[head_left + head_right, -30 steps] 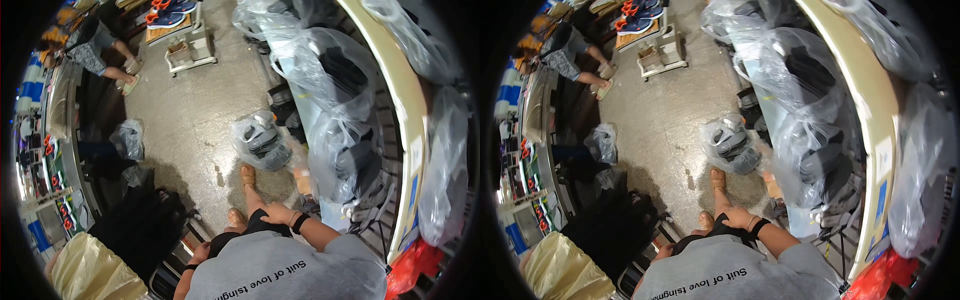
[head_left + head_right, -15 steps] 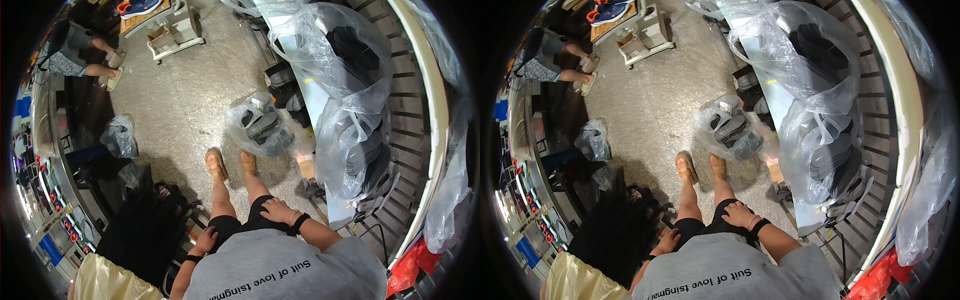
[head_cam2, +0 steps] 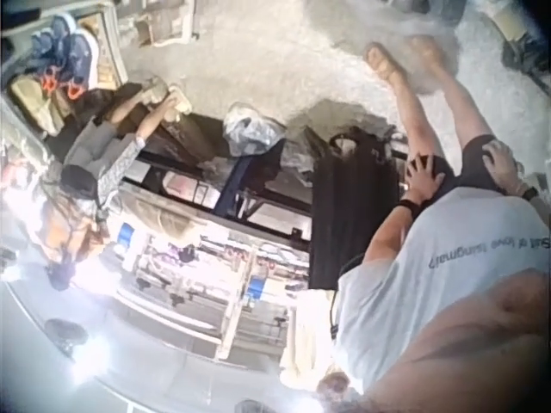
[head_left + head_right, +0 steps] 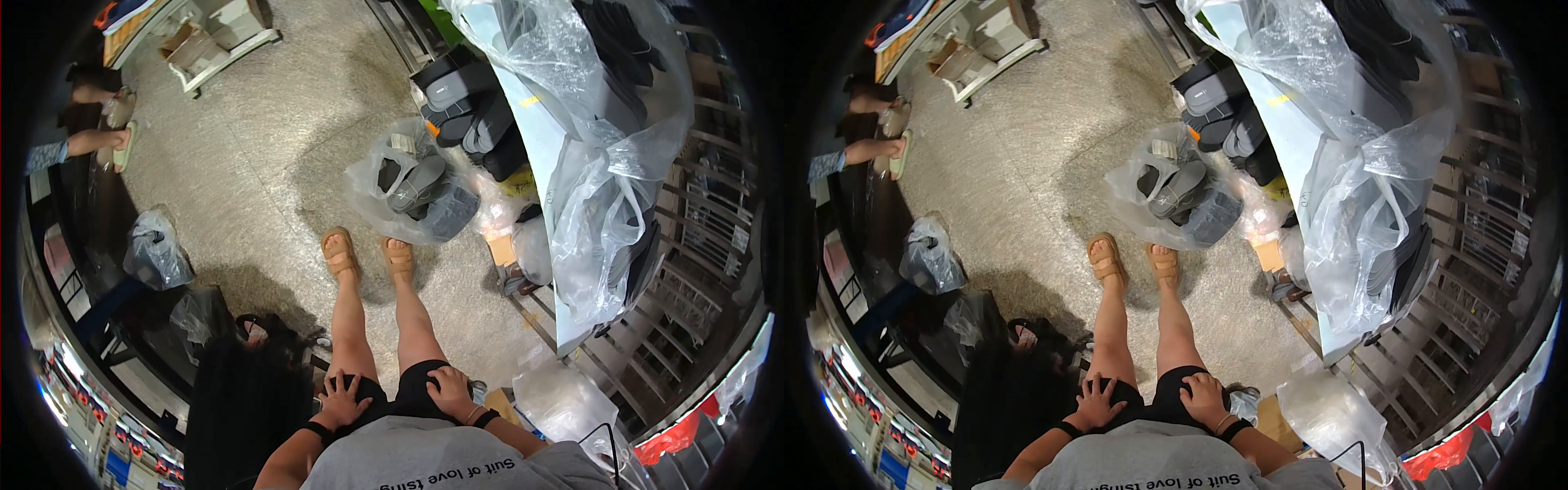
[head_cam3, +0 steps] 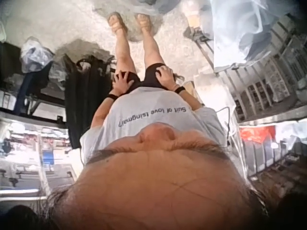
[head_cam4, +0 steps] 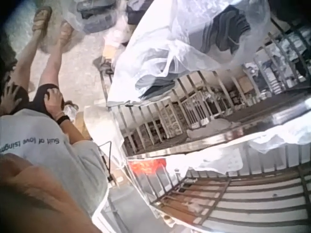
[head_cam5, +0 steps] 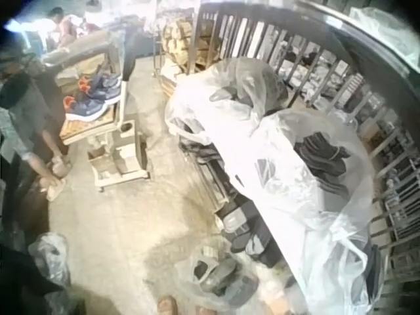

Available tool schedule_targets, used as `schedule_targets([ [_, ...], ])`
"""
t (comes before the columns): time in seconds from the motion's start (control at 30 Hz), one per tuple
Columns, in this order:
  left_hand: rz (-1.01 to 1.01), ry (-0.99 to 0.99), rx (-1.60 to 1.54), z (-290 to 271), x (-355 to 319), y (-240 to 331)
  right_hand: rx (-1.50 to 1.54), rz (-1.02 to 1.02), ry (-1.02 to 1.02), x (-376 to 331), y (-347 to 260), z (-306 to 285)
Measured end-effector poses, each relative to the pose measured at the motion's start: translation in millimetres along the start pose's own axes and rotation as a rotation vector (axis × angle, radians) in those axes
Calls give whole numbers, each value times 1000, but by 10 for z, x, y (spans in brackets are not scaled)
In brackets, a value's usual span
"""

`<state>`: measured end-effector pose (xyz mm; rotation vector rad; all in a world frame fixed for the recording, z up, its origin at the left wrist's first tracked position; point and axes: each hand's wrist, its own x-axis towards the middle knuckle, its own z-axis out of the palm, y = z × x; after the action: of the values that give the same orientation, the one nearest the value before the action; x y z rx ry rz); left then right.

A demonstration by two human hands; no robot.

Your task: Inspecting and sorting finished athletic shoes on a factory conveyor belt and retrieving matching outsoles.

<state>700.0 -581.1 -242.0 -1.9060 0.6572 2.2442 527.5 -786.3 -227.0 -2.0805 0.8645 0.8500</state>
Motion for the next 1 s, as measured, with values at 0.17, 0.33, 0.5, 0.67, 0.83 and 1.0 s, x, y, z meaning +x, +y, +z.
schedule_targets([
  [0.17,-13,-41,20,-45,59,-94,70,26,-58,97,-55,171],
  [0.33,-16,-43,35,-116,125,-153,82,-12,-144,401,-7,29],
  [0.5,343,397,122,-874,949,-299,560,258,-35,1735,347,-188],
  [0.67,584,700,386,-2491,2099,486,892,226,130,3343,713,-190],
  [0.83,250,606,670,-3235,2992,984,1147,360,125,4369,649,-17],
  [1.0,60,780,525,-3274,3059,830,1381,573,276,4902,549,313],
])
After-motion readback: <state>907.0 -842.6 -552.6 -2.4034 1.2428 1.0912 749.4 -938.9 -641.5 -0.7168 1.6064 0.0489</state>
